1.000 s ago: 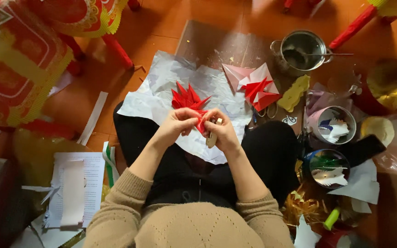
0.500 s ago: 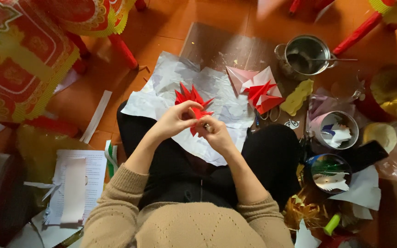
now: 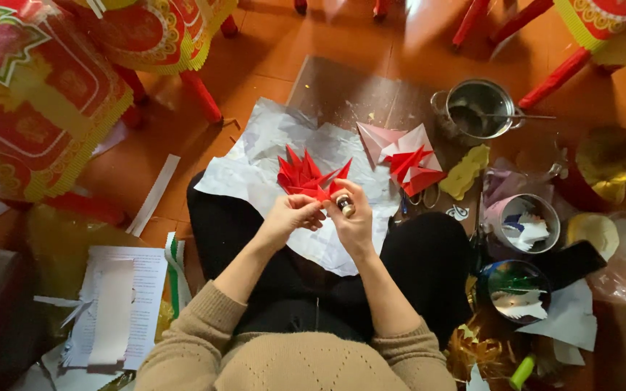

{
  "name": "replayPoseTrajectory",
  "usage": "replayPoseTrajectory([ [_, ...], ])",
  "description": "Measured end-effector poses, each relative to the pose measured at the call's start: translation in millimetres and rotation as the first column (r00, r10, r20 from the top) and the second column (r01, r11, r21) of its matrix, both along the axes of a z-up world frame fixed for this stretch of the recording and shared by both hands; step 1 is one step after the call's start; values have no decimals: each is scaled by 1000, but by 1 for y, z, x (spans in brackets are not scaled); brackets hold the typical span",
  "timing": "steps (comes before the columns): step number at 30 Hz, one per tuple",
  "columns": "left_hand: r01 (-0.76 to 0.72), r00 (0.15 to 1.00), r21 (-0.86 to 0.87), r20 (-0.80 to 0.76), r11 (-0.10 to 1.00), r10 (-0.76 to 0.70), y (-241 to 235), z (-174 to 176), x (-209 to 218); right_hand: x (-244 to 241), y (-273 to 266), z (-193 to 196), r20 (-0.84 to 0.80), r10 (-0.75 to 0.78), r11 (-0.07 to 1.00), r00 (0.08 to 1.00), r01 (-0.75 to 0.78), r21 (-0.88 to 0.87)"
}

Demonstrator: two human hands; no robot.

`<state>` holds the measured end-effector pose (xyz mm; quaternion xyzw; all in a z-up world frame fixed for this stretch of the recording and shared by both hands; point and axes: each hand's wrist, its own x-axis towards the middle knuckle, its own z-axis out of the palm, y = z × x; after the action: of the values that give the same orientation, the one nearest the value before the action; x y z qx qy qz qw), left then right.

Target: The person sits on the floor and assembles red paper pieces into a spiky star-like craft. They repeatedly pick up individual red paper components, fold and press them together by hand, and occasionally use a small wooden stick to adjust the shape. The assembled pieces are placed on a white sheet on the floor.

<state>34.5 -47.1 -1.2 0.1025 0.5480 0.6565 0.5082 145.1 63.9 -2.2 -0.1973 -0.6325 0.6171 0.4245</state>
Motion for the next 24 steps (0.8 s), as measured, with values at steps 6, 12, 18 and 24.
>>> replayPoseTrajectory([
  [6,-86,924,-39,370,996,94,13,-65,-6,-3,-10,25,-15,36,993,999,-34,112],
  [12,-226,963,-43,139,973,229,15,-75,-17,-8,50,-52,-62,45,642,997,-76,-763],
  [18,-273,928,-12,-267,962,260,3,-42,-26,-3,24,-41,-11,339,767,941,-283,-576],
  [24,-200,583,-26,-807,979,98,-9,-21,-28,-1,21,-37,80,549,768,832,-464,-441],
])
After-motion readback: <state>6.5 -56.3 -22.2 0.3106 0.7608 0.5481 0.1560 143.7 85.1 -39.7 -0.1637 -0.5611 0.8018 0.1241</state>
